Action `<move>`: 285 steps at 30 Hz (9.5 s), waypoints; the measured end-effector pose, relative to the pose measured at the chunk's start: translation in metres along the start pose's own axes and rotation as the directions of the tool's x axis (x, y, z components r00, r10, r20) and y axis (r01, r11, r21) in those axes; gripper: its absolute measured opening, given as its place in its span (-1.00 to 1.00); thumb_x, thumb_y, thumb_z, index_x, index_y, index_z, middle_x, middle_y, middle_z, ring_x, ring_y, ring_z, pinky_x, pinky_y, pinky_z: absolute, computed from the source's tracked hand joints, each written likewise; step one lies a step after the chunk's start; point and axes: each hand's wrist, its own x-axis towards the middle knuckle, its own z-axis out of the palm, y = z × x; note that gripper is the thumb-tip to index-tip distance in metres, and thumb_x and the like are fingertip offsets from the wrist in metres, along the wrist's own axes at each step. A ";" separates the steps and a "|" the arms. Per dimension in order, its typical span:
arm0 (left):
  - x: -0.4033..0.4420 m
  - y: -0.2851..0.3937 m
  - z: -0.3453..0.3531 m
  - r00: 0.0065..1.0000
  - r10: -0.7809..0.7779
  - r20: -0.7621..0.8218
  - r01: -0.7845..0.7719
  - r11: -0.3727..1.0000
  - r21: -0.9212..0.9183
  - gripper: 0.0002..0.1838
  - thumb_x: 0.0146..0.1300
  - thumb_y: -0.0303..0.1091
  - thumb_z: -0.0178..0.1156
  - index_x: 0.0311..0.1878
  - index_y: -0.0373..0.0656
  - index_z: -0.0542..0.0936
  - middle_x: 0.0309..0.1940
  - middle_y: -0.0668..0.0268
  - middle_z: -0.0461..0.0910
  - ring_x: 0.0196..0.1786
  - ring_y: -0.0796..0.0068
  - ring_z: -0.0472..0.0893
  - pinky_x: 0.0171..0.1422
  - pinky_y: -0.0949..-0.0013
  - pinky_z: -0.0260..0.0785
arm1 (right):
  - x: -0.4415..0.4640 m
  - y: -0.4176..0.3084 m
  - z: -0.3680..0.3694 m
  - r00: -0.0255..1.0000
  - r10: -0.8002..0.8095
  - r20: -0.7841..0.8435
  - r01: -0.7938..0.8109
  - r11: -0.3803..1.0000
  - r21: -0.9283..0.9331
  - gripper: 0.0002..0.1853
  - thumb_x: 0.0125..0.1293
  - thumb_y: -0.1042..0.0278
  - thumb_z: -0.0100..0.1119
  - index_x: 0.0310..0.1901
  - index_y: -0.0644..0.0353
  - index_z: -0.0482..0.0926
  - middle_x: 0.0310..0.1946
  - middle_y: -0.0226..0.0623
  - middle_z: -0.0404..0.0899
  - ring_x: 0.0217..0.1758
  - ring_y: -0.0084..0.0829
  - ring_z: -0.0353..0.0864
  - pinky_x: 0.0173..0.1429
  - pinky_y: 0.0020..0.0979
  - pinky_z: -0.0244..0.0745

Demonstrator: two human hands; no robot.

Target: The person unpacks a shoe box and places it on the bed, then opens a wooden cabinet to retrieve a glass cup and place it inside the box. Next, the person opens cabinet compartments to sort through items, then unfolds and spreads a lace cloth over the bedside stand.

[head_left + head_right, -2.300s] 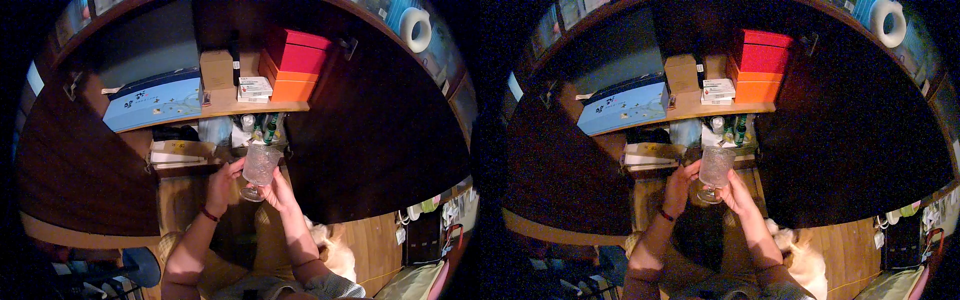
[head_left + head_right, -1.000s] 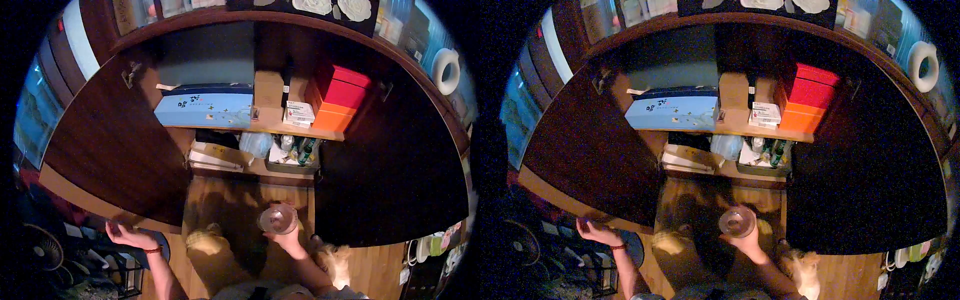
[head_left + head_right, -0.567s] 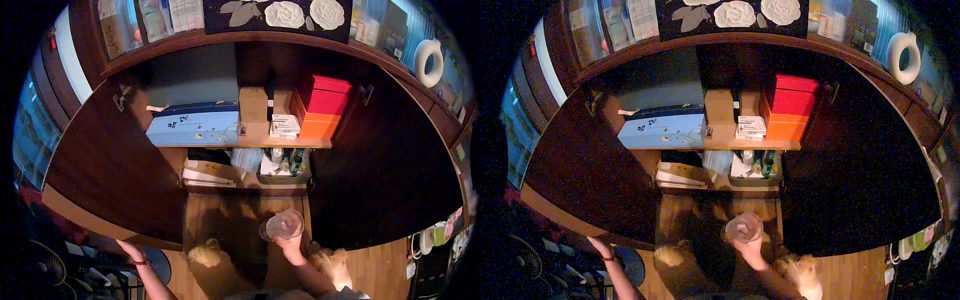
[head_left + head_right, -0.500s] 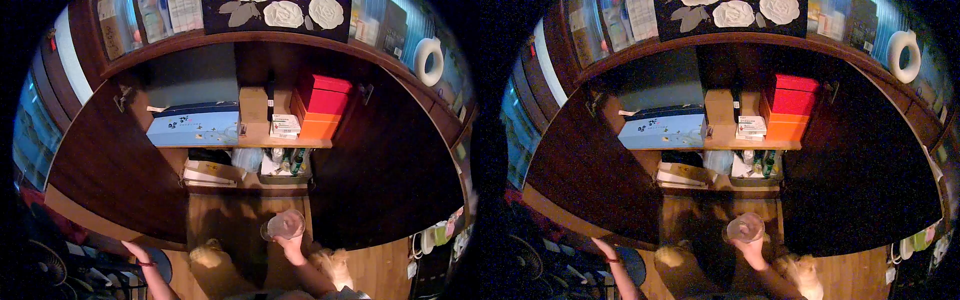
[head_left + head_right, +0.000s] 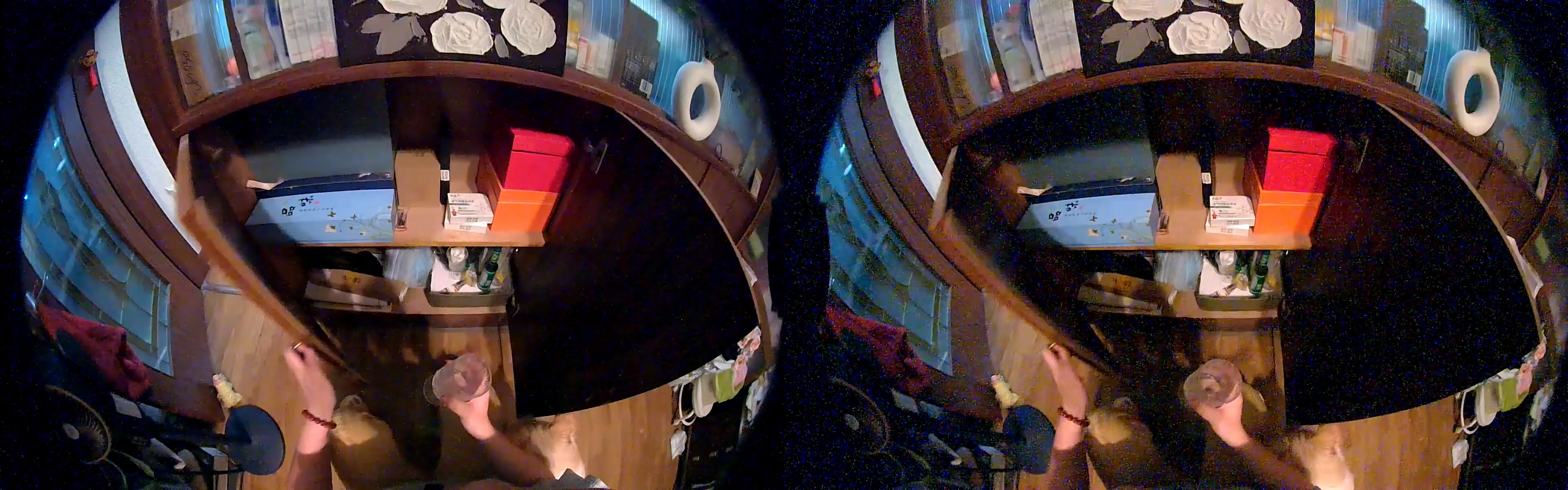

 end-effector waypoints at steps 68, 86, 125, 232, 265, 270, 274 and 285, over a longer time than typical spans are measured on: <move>-0.030 0.022 0.023 0.950 0.169 0.264 -0.156 0.985 -0.068 -0.10 -0.35 -0.48 0.52 0.13 -0.19 0.21 0.10 0.12 0.35 0.11 0.27 0.41 0.18 0.23 0.29 | 0.228 0.025 0.095 0.878 -0.478 0.005 0.448 0.819 -0.359 -0.52 -0.03 0.66 0.17 -0.12 0.17 0.15 -0.24 -0.29 0.08 -0.22 -0.44 0.18 -0.07 -0.44 0.18; 0.064 0.133 0.080 0.840 0.382 0.384 -0.306 0.920 -0.245 -0.22 -0.20 -0.36 0.46 0.14 -0.23 0.29 0.08 0.17 0.36 0.08 0.29 0.42 0.16 0.27 0.31 | 0.186 -0.147 0.121 0.778 -0.156 0.609 0.532 0.678 -0.507 0.11 -0.20 0.07 0.49 0.31 0.31 -0.01 0.25 0.03 0.16 0.31 -0.03 0.15 0.34 -0.14 0.04; -0.078 0.586 -0.062 -0.706 0.237 0.667 -0.499 0.502 -0.706 -0.38 0.16 -0.56 -0.03 0.34 -0.08 0.17 -0.10 0.21 0.50 -0.15 0.23 0.55 -0.12 0.25 0.43 | -0.333 -0.758 0.152 -0.388 -0.606 -0.694 -0.299 0.795 -0.528 -0.27 -0.13 0.30 0.43 0.13 0.24 0.34 0.02 -0.25 0.43 0.11 -0.42 0.40 0.20 -0.38 0.28; -1.105 0.912 0.307 -0.855 -0.217 0.471 -0.507 0.537 -0.674 -0.60 0.34 -0.02 -0.09 -0.30 -0.07 0.64 -0.43 0.20 0.63 -0.34 0.24 0.61 -0.18 0.25 0.43 | -0.768 -0.802 -0.768 -0.174 -0.133 -0.976 -0.787 0.614 0.057 -0.33 0.06 0.25 0.25 0.19 0.27 0.21 0.14 0.08 0.16 0.22 0.03 0.20 0.28 -0.13 0.21; -0.974 1.182 0.849 0.195 0.638 0.745 -0.485 0.723 -0.493 -0.44 0.37 -0.26 -0.18 0.37 -0.25 0.01 0.10 -0.13 0.33 0.07 -0.11 0.42 0.13 0.07 0.30 | -0.422 -0.902 -0.934 0.508 -0.287 -0.812 -0.788 0.226 -0.572 -0.62 0.11 0.26 0.20 -0.03 0.15 0.48 0.03 -0.09 0.38 0.09 -0.05 0.37 0.12 -0.12 0.33; -1.001 1.169 0.902 0.333 0.572 0.749 -0.321 0.816 -0.480 -0.43 0.38 -0.32 -0.22 0.40 -0.20 -0.07 0.02 -0.16 0.39 0.02 -0.14 0.44 0.07 0.06 0.33 | -0.393 -0.958 -0.960 0.479 -0.440 -0.760 -0.722 0.294 -0.626 -0.68 0.09 0.41 0.19 -0.07 0.19 0.48 0.00 -0.07 0.39 0.07 -0.05 0.38 0.15 -0.16 0.30; -0.977 1.164 0.908 0.124 0.467 0.876 -0.235 0.871 -0.431 -0.42 0.37 -0.39 -0.24 0.42 -0.12 -0.11 0.01 -0.16 0.43 0.01 -0.10 0.45 0.06 0.08 0.31 | -0.366 -1.017 -0.970 0.430 -0.592 -0.682 -0.669 0.299 -0.681 -0.71 0.10 0.49 0.14 -0.09 0.20 0.49 -0.04 -0.07 0.42 0.05 -0.06 0.40 0.14 -0.19 0.30; -0.875 0.962 0.799 0.213 0.248 0.945 0.434 0.843 -0.318 -0.36 0.33 -0.31 -0.12 0.43 0.00 -0.10 0.37 0.11 0.00 0.28 0.10 0.25 0.24 0.06 0.25 | -0.263 -1.114 -0.942 -0.021 -0.439 -0.898 0.258 0.866 -0.429 -0.74 0.30 0.42 -0.11 -0.01 0.30 0.39 -0.16 -0.19 0.48 -0.10 -0.37 0.50 0.07 -0.35 0.40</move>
